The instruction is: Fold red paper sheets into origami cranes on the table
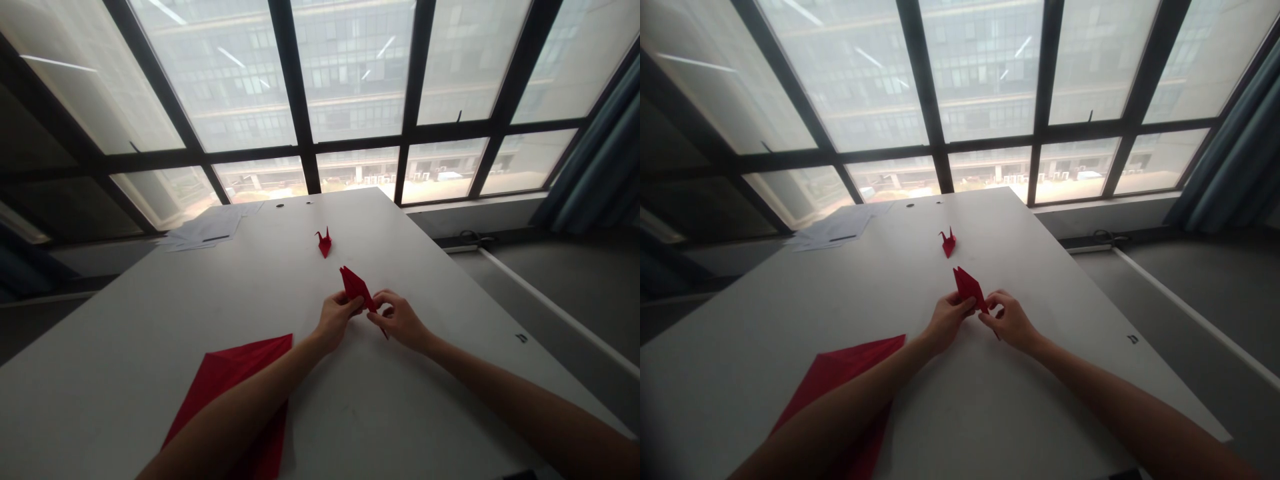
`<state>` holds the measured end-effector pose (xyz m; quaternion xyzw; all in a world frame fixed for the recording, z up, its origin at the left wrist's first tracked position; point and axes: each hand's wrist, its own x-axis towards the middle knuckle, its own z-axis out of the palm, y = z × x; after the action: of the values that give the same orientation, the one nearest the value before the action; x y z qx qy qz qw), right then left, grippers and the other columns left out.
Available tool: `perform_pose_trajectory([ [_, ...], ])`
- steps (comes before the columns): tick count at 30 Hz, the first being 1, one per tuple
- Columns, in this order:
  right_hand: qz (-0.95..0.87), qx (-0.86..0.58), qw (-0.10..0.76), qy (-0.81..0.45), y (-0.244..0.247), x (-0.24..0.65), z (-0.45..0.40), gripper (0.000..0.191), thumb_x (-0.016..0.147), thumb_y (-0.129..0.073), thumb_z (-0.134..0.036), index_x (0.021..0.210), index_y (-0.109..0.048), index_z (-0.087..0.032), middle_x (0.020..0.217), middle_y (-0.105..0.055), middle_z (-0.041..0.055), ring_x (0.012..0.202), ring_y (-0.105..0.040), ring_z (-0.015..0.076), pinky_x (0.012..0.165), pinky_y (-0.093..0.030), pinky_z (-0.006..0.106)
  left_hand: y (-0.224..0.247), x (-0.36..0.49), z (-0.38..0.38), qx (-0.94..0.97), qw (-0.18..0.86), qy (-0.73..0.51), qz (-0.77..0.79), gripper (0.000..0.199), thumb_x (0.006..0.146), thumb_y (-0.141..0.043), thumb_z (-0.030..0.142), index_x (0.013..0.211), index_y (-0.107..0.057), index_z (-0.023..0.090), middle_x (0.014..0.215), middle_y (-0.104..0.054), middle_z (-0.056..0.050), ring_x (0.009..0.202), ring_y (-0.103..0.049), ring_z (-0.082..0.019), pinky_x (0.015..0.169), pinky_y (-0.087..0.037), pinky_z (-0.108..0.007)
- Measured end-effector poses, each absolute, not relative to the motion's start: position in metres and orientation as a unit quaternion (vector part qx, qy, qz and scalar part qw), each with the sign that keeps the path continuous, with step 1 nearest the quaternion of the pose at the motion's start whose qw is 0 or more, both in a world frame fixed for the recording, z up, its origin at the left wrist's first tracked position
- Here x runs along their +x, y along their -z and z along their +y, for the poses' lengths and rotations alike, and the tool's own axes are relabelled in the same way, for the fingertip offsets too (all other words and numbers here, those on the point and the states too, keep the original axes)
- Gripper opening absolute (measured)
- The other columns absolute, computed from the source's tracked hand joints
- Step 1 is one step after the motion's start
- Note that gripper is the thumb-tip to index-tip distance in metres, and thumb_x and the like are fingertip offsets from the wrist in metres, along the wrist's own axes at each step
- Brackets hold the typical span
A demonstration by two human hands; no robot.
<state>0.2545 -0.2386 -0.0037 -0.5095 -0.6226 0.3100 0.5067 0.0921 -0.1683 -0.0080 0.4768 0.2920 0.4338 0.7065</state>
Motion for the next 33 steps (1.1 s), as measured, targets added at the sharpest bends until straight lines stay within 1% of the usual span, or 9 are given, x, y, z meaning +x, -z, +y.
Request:
perform_pose_trajectory([
  [5,-0.646,-0.529,0.486,-0.259,0.006,0.256,-0.238,0.007,0.083,-0.065,-0.022,0.077,-0.063,-0.019,0.090,-0.061,0.0036,0.074,-0.058,0.0151,0.059,-0.048,0.027,0.012,0.094,-0.169,0.487,0.688,-0.442,0.307,0.037,0.065,-0.088,0.035,0.089,-0.075,0.010,0.085,-0.072,-0.009,0.072,-0.064,-0.016,0.072,-0.049,-0.030],
  [12,-0.704,-0.538,0.446,-0.128,0.004,0.265,-0.237,0.011,0.082,-0.061,-0.011,0.081,-0.060,-0.021,0.091,-0.063,0.0024,0.081,-0.058,0.0170,0.071,-0.048,0.030,0.012,0.095,-0.168,0.524,0.650,-0.441,0.328,0.037,0.068,-0.085,0.037,0.089,-0.073,0.009,0.079,-0.069,-0.007,0.065,-0.060,-0.014,0.063,-0.045,-0.026],
  [16,-0.745,-0.520,0.414,-0.066,-0.004,0.274,-0.238,0.013,0.087,-0.059,-0.009,0.087,-0.060,-0.022,0.095,-0.066,0.0038,0.089,-0.059,0.0192,0.078,-0.047,0.031,0.009,0.095,-0.170,0.539,0.650,-0.425,0.326,0.036,0.069,-0.084,0.039,0.085,-0.073,0.009,0.074,-0.067,-0.006,0.064,-0.057,-0.014,0.062,-0.043,-0.025],
  [19,-0.779,-0.501,0.377,-0.014,-0.009,0.283,-0.237,0.010,0.092,-0.057,-0.013,0.089,-0.061,-0.021,0.089,-0.067,0.0039,0.085,-0.059,0.0191,0.078,-0.044,0.033,0.007,0.093,-0.170,0.562,0.649,-0.400,0.320,0.034,0.070,-0.083,0.038,0.086,-0.073,0.009,0.073,-0.067,-0.006,0.064,-0.057,-0.014,0.062,-0.042,-0.025],
  [22,-0.811,-0.458,0.361,0.037,-0.014,0.293,-0.234,0.011,0.095,-0.057,-0.017,0.088,-0.063,-0.021,0.087,-0.069,0.0038,0.081,-0.058,0.0186,0.082,-0.041,0.035,0.003,0.088,-0.167,0.606,0.654,-0.336,0.302,0.034,0.072,-0.081,0.038,0.088,-0.074,0.009,0.073,-0.067,-0.006,0.064,-0.057,-0.014,0.061,-0.042,-0.025],
  [25,-0.829,-0.414,0.372,0.055,-0.015,0.298,-0.233,0.010,0.095,-0.058,-0.016,0.089,-0.064,-0.022,0.087,-0.070,0.0031,0.082,-0.059,0.0184,0.088,-0.040,0.038,-0.002,0.084,-0.164,0.656,0.652,-0.265,0.272,0.035,0.073,-0.080,0.039,0.089,-0.075,0.009,0.073,-0.067,-0.006,0.063,-0.056,-0.014,0.062,-0.042,-0.025],
  [28,-0.826,-0.401,0.395,0.040,-0.014,0.296,-0.234,0.009,0.093,-0.061,-0.017,0.098,-0.065,-0.023,0.091,-0.070,0.0037,0.086,-0.059,0.0196,0.090,-0.041,0.040,-0.005,0.081,-0.161,0.684,0.650,-0.221,0.246,0.034,0.073,-0.080,0.038,0.090,-0.076,0.008,0.075,-0.068,-0.007,0.065,-0.055,-0.014,0.063,-0.041,-0.025],
  [31,-0.799,-0.418,0.431,-0.004,-0.011,0.289,-0.235,0.018,0.091,-0.064,-0.019,0.108,-0.064,-0.025,0.096,-0.069,0.0045,0.091,-0.059,0.0213,0.089,-0.044,0.040,-0.006,0.080,-0.160,0.699,0.645,-0.196,0.237,0.033,0.074,-0.079,0.037,0.091,-0.077,0.009,0.074,-0.068,-0.006,0.065,-0.054,-0.014,0.062,-0.038,-0.025],
  [33,-0.765,-0.436,0.472,-0.050,-0.008,0.284,-0.235,0.027,0.088,-0.067,-0.019,0.114,-0.062,-0.026,0.100,-0.067,0.0052,0.094,-0.060,0.0218,0.087,-0.047,0.039,-0.007,0.079,-0.160,0.703,0.648,-0.188,0.227,0.033,0.075,-0.079,0.038,0.092,-0.078,0.010,0.075,-0.069,-0.006,0.066,-0.055,-0.014,0.062,-0.037,-0.024],
])
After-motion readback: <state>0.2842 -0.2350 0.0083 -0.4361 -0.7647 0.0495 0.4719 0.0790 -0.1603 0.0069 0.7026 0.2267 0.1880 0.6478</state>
